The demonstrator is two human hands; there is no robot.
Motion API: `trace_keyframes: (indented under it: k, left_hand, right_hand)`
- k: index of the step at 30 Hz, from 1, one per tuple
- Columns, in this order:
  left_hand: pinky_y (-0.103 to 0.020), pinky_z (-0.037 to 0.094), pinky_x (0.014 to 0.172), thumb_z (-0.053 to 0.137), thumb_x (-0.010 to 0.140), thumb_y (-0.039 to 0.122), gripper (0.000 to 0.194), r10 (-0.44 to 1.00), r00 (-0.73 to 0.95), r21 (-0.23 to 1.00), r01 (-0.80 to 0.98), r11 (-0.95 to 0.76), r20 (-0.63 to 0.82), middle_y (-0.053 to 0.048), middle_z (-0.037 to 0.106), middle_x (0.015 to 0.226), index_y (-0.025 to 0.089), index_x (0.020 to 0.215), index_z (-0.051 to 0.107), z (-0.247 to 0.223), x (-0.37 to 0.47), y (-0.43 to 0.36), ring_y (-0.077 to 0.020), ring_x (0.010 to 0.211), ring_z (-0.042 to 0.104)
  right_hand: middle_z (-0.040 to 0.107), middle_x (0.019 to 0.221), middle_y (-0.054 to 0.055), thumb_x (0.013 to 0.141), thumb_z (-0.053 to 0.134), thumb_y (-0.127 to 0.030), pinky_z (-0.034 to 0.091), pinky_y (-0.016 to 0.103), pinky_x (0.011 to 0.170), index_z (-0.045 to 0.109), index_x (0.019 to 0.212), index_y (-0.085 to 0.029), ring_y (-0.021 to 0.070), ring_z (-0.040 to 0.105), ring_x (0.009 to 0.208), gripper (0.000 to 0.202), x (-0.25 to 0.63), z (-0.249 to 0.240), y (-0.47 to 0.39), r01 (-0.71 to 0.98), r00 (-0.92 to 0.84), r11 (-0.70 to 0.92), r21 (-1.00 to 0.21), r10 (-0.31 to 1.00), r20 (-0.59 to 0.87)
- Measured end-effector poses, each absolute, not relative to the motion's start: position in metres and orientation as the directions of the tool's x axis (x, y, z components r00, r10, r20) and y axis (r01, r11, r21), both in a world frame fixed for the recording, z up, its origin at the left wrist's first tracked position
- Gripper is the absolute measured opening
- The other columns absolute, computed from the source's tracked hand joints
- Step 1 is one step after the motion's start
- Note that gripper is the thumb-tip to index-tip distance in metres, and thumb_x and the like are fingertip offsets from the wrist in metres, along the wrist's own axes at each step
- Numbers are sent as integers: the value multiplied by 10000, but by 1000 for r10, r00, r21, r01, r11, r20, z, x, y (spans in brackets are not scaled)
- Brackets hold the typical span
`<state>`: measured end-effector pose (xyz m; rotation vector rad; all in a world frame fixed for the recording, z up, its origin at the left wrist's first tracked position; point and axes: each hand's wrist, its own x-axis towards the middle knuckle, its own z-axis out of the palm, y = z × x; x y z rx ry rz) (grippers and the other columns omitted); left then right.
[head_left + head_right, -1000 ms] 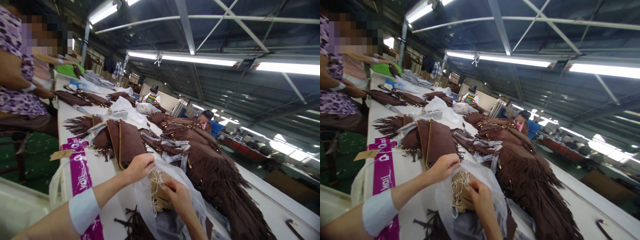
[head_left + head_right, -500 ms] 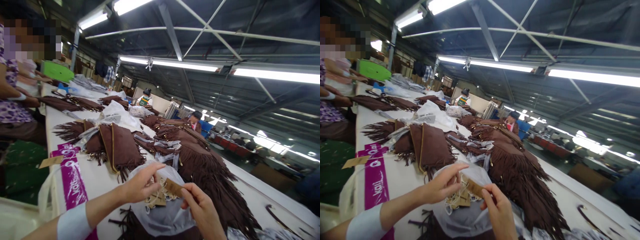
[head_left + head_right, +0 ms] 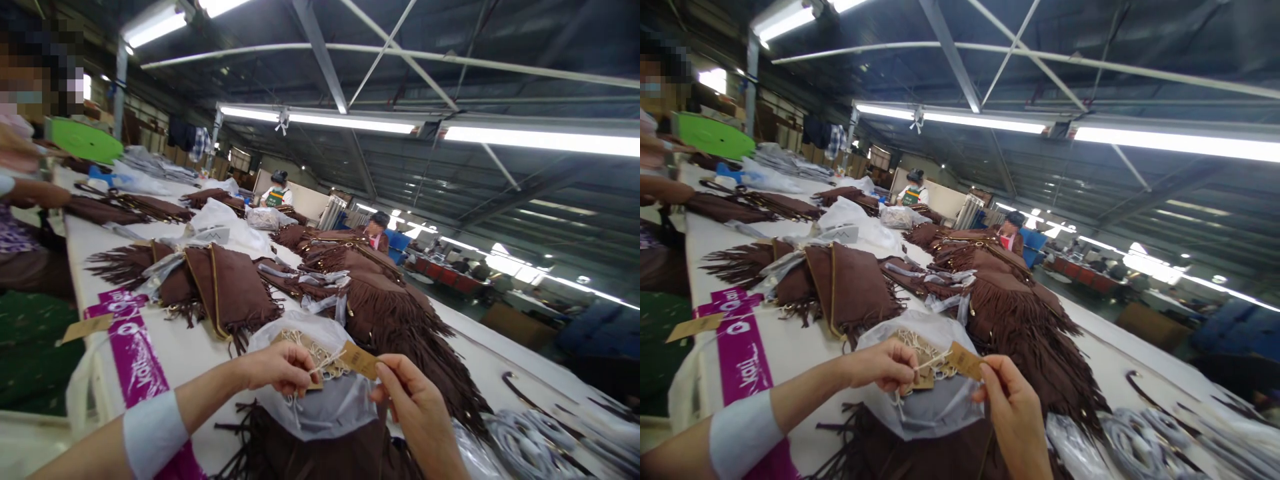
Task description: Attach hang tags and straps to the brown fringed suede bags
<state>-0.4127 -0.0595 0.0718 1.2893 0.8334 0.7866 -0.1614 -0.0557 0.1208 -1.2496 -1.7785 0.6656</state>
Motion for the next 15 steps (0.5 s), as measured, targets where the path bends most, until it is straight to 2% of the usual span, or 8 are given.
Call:
trace_keyframes:
  k: [3, 9, 12, 15]
  left_hand:
    - [-172, 237, 392, 745, 627, 405, 311, 906, 418, 996, -25, 91, -72, 11, 617, 583, 137, 738, 631, 72, -417, -56, -57, 423, 413]
    - [-181, 254, 414, 741, 631, 433, 340, 929, 369, 999, 0, 44, -40, 13, 617, 592, 140, 740, 607, 71, -426, -50, -65, 445, 422]
    - [-183, 264, 432, 721, 657, 425, 321, 926, 378, 1000, 25, -12, 1, 26, 580, 562, 142, 716, 582, 72, -425, -51, -66, 449, 416]
    - [-188, 271, 446, 686, 698, 399, 285, 920, 381, 990, 64, -125, 92, 45, 517, 519, 145, 688, 557, 74, -422, -53, -67, 450, 390]
  right_hand:
    - [632, 536, -8, 780, 541, -598, 308, 247, 400, 621, 863, -207, 146, 499, 441, 407, -150, 121, -55, 503, -111, 349, -790, 933, 342]
    - [616, 520, -9, 753, 559, -605, 320, 259, 403, 635, 810, -216, 159, 523, 446, 400, -132, 118, -60, 534, -40, 335, -776, 927, 372]
    - [608, 511, -14, 750, 543, -579, 350, 268, 449, 632, 801, -220, 171, 548, 488, 374, -122, 115, -68, 576, -40, 300, -760, 940, 340]
    - [582, 487, -27, 766, 529, -547, 395, 275, 515, 638, 757, -223, 165, 542, 497, 342, -105, 112, -78, 630, -138, 276, -726, 960, 245]
